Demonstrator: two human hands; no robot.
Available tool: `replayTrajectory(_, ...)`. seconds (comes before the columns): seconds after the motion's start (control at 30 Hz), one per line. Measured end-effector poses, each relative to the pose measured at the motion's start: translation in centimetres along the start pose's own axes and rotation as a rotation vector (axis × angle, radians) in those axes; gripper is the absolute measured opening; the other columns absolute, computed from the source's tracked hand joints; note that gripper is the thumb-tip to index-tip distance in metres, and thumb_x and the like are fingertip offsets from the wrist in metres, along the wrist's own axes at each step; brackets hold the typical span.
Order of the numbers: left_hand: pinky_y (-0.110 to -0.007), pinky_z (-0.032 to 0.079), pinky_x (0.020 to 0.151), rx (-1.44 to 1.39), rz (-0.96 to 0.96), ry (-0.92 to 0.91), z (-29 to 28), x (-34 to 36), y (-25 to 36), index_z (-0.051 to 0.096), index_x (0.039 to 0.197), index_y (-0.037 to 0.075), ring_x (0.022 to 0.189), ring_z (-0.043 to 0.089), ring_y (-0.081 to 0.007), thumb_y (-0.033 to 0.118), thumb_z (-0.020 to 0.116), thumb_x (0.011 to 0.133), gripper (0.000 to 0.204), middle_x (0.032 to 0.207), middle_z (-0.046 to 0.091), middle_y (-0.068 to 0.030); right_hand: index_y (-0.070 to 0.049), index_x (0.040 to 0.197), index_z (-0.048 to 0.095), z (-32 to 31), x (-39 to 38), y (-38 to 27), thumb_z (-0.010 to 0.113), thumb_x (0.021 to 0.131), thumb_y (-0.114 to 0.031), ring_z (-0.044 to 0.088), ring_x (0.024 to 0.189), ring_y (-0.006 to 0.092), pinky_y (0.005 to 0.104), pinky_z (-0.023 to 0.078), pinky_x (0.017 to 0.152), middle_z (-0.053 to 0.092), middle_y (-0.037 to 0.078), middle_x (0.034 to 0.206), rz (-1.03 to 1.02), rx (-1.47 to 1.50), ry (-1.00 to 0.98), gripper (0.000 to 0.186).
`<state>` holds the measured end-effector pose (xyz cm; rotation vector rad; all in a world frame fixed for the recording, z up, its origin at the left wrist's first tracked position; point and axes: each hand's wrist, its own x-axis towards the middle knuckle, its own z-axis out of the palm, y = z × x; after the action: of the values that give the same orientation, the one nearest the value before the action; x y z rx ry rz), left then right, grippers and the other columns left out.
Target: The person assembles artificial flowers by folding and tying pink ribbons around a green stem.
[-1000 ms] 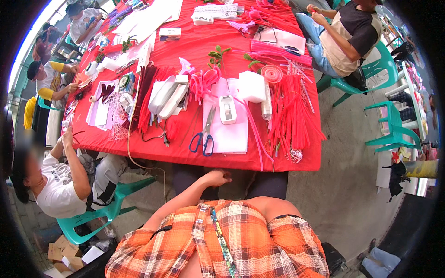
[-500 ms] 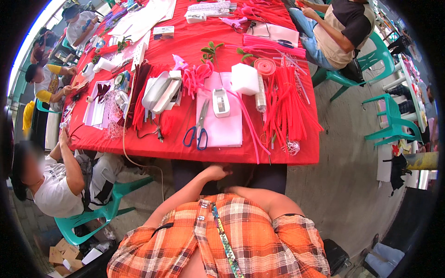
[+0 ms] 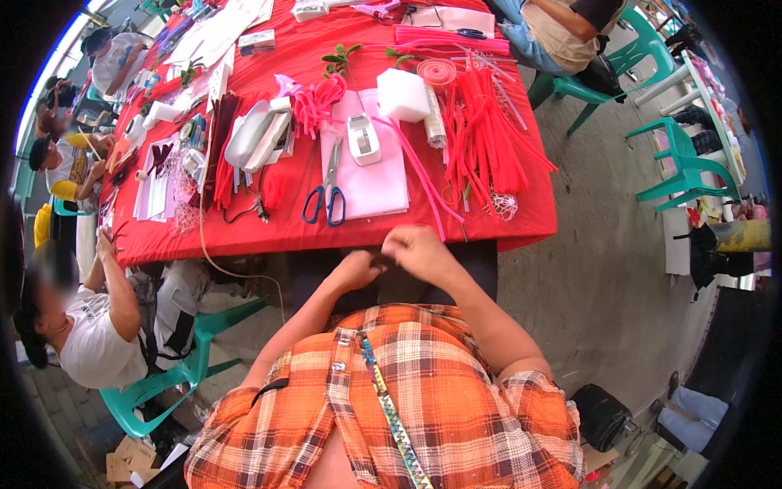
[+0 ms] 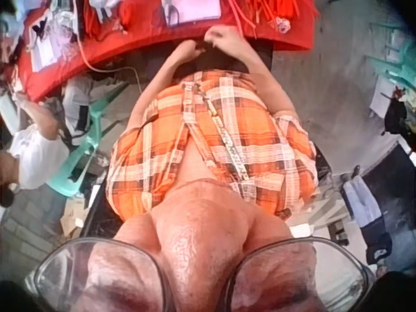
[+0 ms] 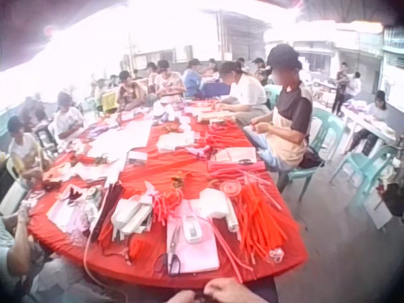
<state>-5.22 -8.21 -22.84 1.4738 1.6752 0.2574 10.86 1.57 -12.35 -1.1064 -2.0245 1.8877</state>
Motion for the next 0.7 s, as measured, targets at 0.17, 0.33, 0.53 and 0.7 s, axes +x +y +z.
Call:
replayTrajectory(0.17,-0.039,0.046,0.084,-0.049,0.122,-0.006,-0.1,-0.6,1.9,0.060,0.107,-0.004,0.095,0.058,-0.0377,0.024,0.062,0.078,0.040,0.099,0.061,-0.0243,0.001,0.080,0.060,-3.4,3.4,1.7,0.060,0.079,-0.012,0.059,0.077,0.0346,0.0405,0.046,0.069,0.060,0.018,0.078,-0.269,-0.382,0.587,0.013)
replayTrajectory(0.33,-0.040,0.047,0.083,-0.001,0.146,-0.035,0.1,-0.4,2.5,0.060,0.107,-0.001,0.093,0.059,-0.0360,0.021,0.062,0.077,0.037,0.097,0.062,-0.0225,0.000,0.081,0.059,-2.9,4.5,2.9,0.060,0.079,-0.012,0.058,0.079,0.0348,0.0421,0.045,0.071,0.059,0.017,0.081,-0.270,-0.480,0.565,0.012)
replayTrajectory(0.53,-0.037,0.049,0.076,-0.004,0.153,0.036,-5.8,-3.1,6.8,0.065,0.095,0.000,0.082,0.063,-0.0314,0.016,0.062,0.077,0.024,0.087,0.065,-0.0174,-0.001,0.082,0.060,-1.4,3.4,2.7,0.060,0.080,-0.014,0.057,0.079,0.0334,0.0411,0.045,0.070,0.057,0.016,0.081,-0.277,-0.470,0.479,0.013)
replayTrajectory(0.7,-0.031,0.048,0.063,-0.298,0.075,1.020,-11.5,-4.5,3.7,0.065,0.084,-0.001,0.069,0.063,-0.0248,0.011,0.062,0.080,0.013,0.076,0.064,-0.0165,0.000,0.083,0.061,-2.2,3.3,3.5,0.060,0.080,-0.012,0.058,0.080,0.0325,0.0391,0.045,0.071,0.059,0.016,0.082,-0.330,-0.421,0.465,0.013)
